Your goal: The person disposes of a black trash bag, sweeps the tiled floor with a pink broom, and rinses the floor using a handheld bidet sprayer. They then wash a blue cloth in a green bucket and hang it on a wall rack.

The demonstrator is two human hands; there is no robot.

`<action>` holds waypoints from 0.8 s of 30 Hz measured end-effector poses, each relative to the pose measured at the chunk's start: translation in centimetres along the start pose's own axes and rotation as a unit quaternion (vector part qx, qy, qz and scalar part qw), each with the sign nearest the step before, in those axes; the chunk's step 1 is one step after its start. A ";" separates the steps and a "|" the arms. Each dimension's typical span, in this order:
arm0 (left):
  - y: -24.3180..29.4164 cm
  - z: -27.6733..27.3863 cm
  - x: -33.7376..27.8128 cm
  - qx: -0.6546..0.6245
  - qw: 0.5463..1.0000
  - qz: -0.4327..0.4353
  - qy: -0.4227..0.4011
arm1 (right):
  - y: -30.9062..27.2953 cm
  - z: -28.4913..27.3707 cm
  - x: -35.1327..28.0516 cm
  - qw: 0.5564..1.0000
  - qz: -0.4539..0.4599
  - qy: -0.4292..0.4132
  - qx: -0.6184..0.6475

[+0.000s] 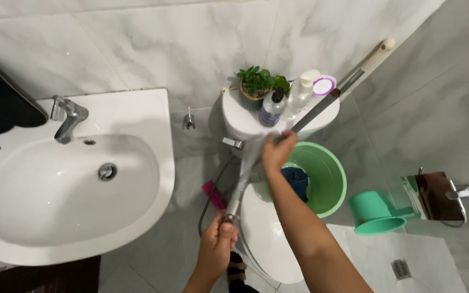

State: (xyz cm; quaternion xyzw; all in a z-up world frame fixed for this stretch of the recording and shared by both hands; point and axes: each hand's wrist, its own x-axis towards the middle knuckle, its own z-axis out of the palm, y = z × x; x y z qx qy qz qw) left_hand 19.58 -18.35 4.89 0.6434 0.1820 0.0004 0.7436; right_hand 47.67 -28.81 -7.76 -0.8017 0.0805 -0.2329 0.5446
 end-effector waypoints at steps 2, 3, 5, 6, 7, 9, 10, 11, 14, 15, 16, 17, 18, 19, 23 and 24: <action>0.7 0.2 0.5 -0.010 1.000 -0.003 -0.007 | -3.8 -0.1 0.7 0.999 -0.048 -0.010 -0.018; 1.1 0.3 0.7 -0.020 1.000 -0.006 -0.013 | -5.7 -0.1 1.0 0.995 -0.096 -0.021 -0.036; 2.0 0.5 0.4 -0.007 1.000 0.004 -0.007 | -6.7 0.0 2.4 0.992 -0.105 -0.025 -0.064; 2.5 0.6 0.2 0.005 1.000 0.013 0.001 | -7.3 0.1 3.1 0.989 -0.115 -0.030 -0.093; 2.7 0.4 0.2 0.005 1.000 0.017 0.005 | -7.6 -0.1 3.6 0.988 -0.119 -0.031 -0.089; 3.1 -0.1 0.0 0.001 1.000 -0.023 0.001 | -8.3 -0.4 4.4 0.981 -0.061 -0.096 -0.157; 3.4 -0.4 -0.1 0.002 1.000 -0.018 0.006 | -9.0 -0.5 4.7 0.981 -0.065 -0.098 -0.152; 3.4 -0.6 -0.4 0.006 1.000 -0.014 0.025 | -9.4 -0.9 4.8 0.981 -0.074 -0.080 -0.162; 3.6 -1.9 -1.3 -0.006 1.000 -0.012 0.021 | -9.5 -1.1 4.4 0.977 -0.081 -0.085 -0.181; 3.8 -2.4 -1.5 -0.022 1.000 -0.013 -0.005 | -9.5 -1.1 4.3 0.973 -0.079 -0.103 -0.190; 3.9 -2.6 -2.0 -0.022 1.000 -0.009 -0.004 | -9.3 -1.1 4.0 0.973 -0.082 -0.103 -0.188; 4.1 -2.8 -2.6 -0.017 0.999 0.003 0.027 | -9.1 -1.0 3.5 0.975 -0.085 -0.106 -0.178; 4.3 -3.2 -3.2 -0.012 0.998 0.014 0.058 | -9.0 -0.9 3.1 0.976 -0.089 -0.108 -0.168; 3.7 -4.2 -3.5 -0.013 0.998 0.018 0.060 | -9.0 -0.9 2.5 0.976 -0.092 -0.109 -0.166; 3.9 -7.4 -5.2 -0.036 0.998 0.010 0.057 | -10.2 -1.3 -0.7 0.965 -0.086 -0.227 -0.095; 4.6 -8.2 -5.9 -0.015 0.998 0.028 0.058 | -10.9 -1.5 -1.8 0.955 -0.099 -0.271 -0.067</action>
